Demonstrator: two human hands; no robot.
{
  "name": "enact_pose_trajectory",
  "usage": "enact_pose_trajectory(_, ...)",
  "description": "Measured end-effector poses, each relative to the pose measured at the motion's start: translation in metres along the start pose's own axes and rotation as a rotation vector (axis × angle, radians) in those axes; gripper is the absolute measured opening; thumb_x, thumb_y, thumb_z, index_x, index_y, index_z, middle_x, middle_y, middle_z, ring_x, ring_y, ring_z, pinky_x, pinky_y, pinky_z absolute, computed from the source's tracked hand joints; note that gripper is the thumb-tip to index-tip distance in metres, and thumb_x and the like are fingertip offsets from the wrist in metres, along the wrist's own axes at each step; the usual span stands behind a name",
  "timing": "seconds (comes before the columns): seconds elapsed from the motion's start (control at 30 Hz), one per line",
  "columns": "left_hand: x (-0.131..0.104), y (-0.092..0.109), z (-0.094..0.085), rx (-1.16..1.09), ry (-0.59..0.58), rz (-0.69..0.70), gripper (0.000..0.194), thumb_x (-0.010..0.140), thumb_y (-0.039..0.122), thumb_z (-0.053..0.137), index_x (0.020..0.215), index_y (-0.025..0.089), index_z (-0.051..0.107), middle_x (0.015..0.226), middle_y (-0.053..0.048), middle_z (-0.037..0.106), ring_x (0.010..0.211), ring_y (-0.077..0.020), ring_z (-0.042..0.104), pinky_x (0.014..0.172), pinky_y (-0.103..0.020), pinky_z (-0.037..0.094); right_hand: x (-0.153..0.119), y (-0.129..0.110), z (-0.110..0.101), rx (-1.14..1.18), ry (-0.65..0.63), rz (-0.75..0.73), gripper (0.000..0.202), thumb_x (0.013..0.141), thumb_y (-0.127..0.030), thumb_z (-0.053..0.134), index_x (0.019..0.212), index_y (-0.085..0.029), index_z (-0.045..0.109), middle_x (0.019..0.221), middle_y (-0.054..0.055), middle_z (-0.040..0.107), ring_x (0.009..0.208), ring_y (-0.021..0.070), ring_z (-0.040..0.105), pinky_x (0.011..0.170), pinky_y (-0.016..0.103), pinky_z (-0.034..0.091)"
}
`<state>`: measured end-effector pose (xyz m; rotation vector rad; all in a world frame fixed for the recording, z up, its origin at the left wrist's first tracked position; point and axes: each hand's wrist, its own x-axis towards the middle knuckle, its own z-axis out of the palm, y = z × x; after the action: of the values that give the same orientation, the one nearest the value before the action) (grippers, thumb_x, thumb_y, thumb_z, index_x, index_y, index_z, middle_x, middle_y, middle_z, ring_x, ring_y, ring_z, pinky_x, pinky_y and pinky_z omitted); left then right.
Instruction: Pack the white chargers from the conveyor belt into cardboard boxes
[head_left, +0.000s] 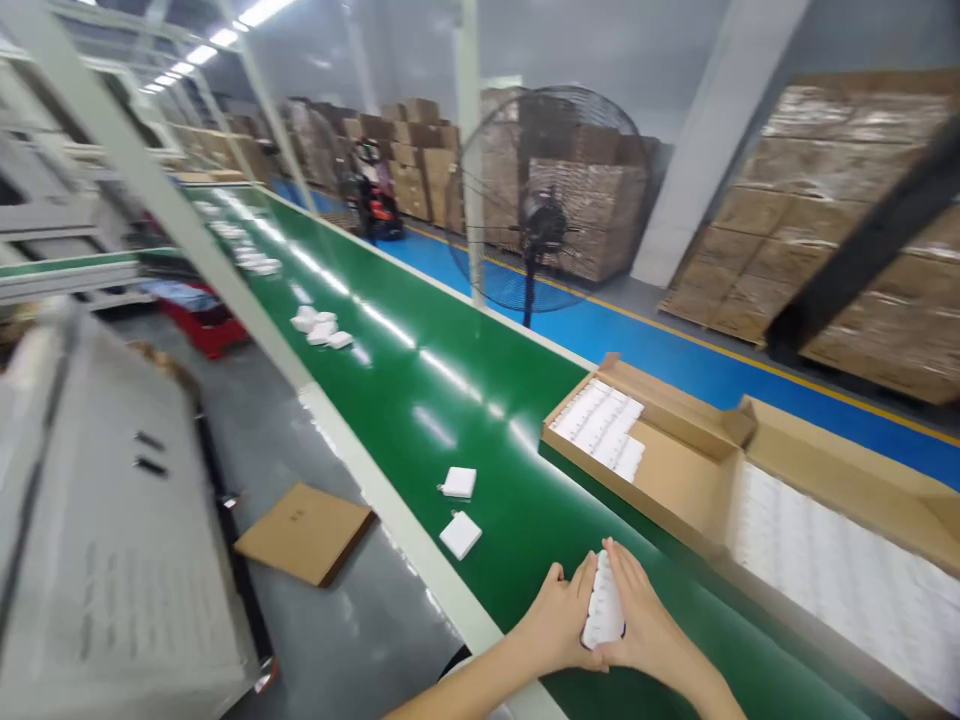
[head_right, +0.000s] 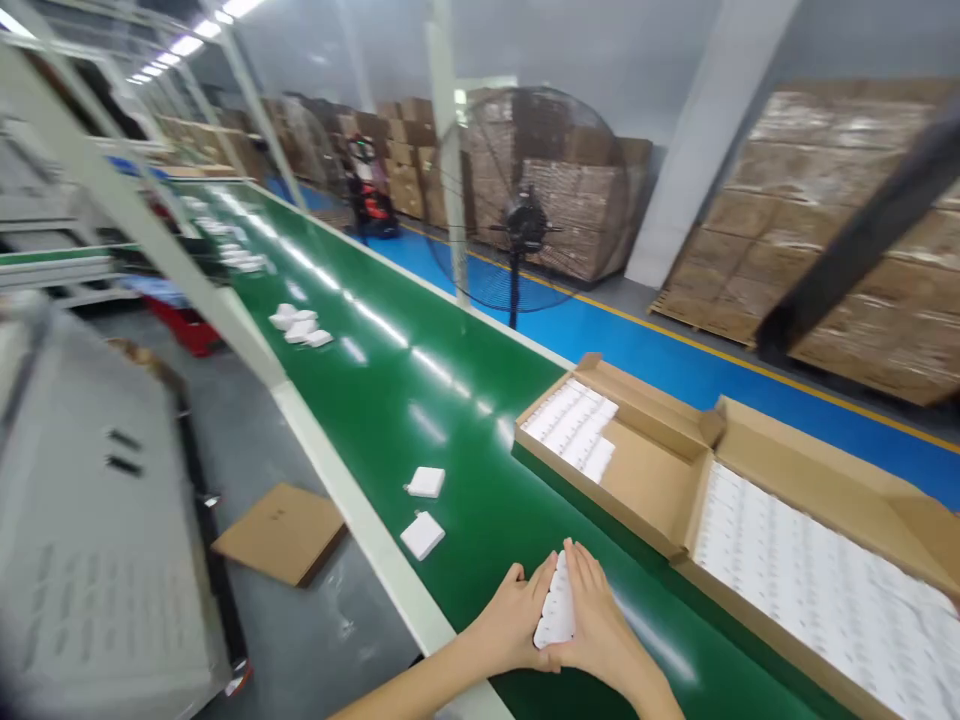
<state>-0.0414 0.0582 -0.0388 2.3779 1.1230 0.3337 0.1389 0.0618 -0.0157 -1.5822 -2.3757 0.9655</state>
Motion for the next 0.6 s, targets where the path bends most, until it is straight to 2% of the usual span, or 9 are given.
enact_pose_trajectory(0.1, 0.018, 0.023, 0.006, 0.049, -0.089, 0.123, 0.103, 0.069, 0.049, 0.069, 0.147, 0.015, 0.011, 0.15, -0.02, 0.029, 0.129, -0.0323, 0.04, 0.094, -0.042, 0.035, -0.031, -0.013, -0.016, -0.174, -0.051, 0.173, 0.126, 0.046, -0.039, 0.079, 0.149, -0.007, 0.013, 0.155, 0.024, 0.008, 0.143, 0.0399, 0.002, 0.114, 0.056, 0.009)
enact_pose_trajectory(0.17, 0.027, 0.038, 0.01, 0.067, -0.135, 0.179, 0.092, 0.071, 0.043, 0.066, 0.146, 0.014, 0.019, 0.148, -0.019, 0.034, 0.13, -0.0317, 0.04, 0.094, -0.041, 0.035, -0.045, -0.019, -0.02, -0.222, -0.039, 0.253, 0.12, 0.048, -0.035, 0.076, 0.149, -0.01, 0.017, 0.154, 0.024, 0.01, 0.142, 0.0411, 0.004, 0.112, 0.058, 0.011)
enact_pose_trajectory(0.3, 0.026, 0.056, 0.015, 0.015, -0.154, 0.188, 0.089, 0.065, 0.039, 0.071, 0.139, 0.012, 0.031, 0.14, -0.019, 0.044, 0.12, -0.0325, 0.047, 0.091, -0.042, 0.037, -0.066, -0.019, -0.018, -0.217, -0.004, 0.317, 0.114, 0.049, -0.029, 0.073, 0.148, -0.015, 0.02, 0.153, 0.025, 0.014, 0.14, 0.0433, 0.011, 0.106, 0.058, 0.023)
enact_pose_trajectory(0.33, 0.022, 0.057, 0.015, -0.013, -0.131, 0.198, 0.082, 0.067, 0.036, 0.07, 0.137, 0.012, 0.034, 0.137, -0.017, 0.047, 0.116, -0.0313, 0.049, 0.09, -0.041, 0.038, -0.07, -0.017, -0.018, -0.2, 0.013, 0.314, 0.114, 0.048, -0.028, 0.073, 0.148, -0.016, 0.021, 0.152, 0.025, 0.016, 0.139, 0.0433, 0.013, 0.105, 0.057, 0.025)
enact_pose_trajectory(0.4, 0.009, 0.054, 0.014, -0.059, -0.07, 0.23, 0.05, 0.077, 0.026, 0.059, 0.125, 0.016, 0.047, 0.126, -0.013, 0.056, 0.106, -0.0272, 0.053, 0.087, -0.04, 0.039, -0.079, -0.013, -0.019, -0.147, 0.075, 0.291, 0.113, 0.045, -0.027, 0.074, 0.146, -0.016, 0.024, 0.148, 0.024, 0.022, 0.136, 0.0424, 0.019, 0.104, 0.055, 0.027)
enact_pose_trajectory(0.43, 0.002, 0.051, 0.013, -0.078, -0.045, 0.236, 0.031, 0.083, 0.022, 0.05, 0.113, 0.017, 0.054, 0.116, -0.011, 0.06, 0.1, -0.0252, 0.054, 0.085, -0.039, 0.04, -0.085, -0.01, -0.021, -0.1, 0.118, 0.281, 0.113, 0.043, -0.027, 0.075, 0.145, -0.016, 0.026, 0.146, 0.023, 0.025, 0.134, 0.0419, 0.021, 0.104, 0.054, 0.026)
enact_pose_trajectory(0.47, -0.005, 0.046, 0.011, -0.098, -0.026, 0.231, 0.022, 0.088, 0.02, 0.04, 0.1, 0.018, 0.059, 0.105, -0.009, 0.063, 0.093, -0.0237, 0.054, 0.081, -0.038, 0.04, -0.091, -0.007, -0.022, -0.029, 0.169, 0.276, 0.113, 0.042, -0.028, 0.076, 0.144, -0.016, 0.028, 0.144, 0.022, 0.027, 0.132, 0.0413, 0.022, 0.105, 0.054, 0.024)
enact_pose_trajectory(0.53, -0.018, 0.037, 0.008, -0.176, -0.003, 0.16, 0.033, 0.093, 0.023, 0.027, 0.08, 0.02, 0.057, 0.082, -0.006, 0.061, 0.078, -0.0207, 0.054, 0.071, -0.034, 0.04, -0.104, -0.004, -0.023, 0.233, 0.268, 0.281, 0.112, 0.043, -0.031, 0.077, 0.143, -0.018, 0.029, 0.14, 0.018, 0.031, 0.13, 0.0388, 0.025, 0.106, 0.053, 0.022)
enact_pose_trajectory(0.6, -0.026, 0.031, 0.006, -0.35, -0.019, 0.001, 0.036, 0.094, 0.035, 0.025, 0.076, 0.021, 0.054, 0.062, -0.001, 0.052, 0.06, -0.017, 0.05, 0.061, -0.029, 0.037, -0.115, -0.006, -0.018, 0.731, 0.348, 0.235, 0.111, 0.045, -0.035, 0.08, 0.142, -0.025, 0.027, 0.135, 0.013, 0.036, 0.124, 0.0344, 0.035, 0.104, 0.05, 0.025)
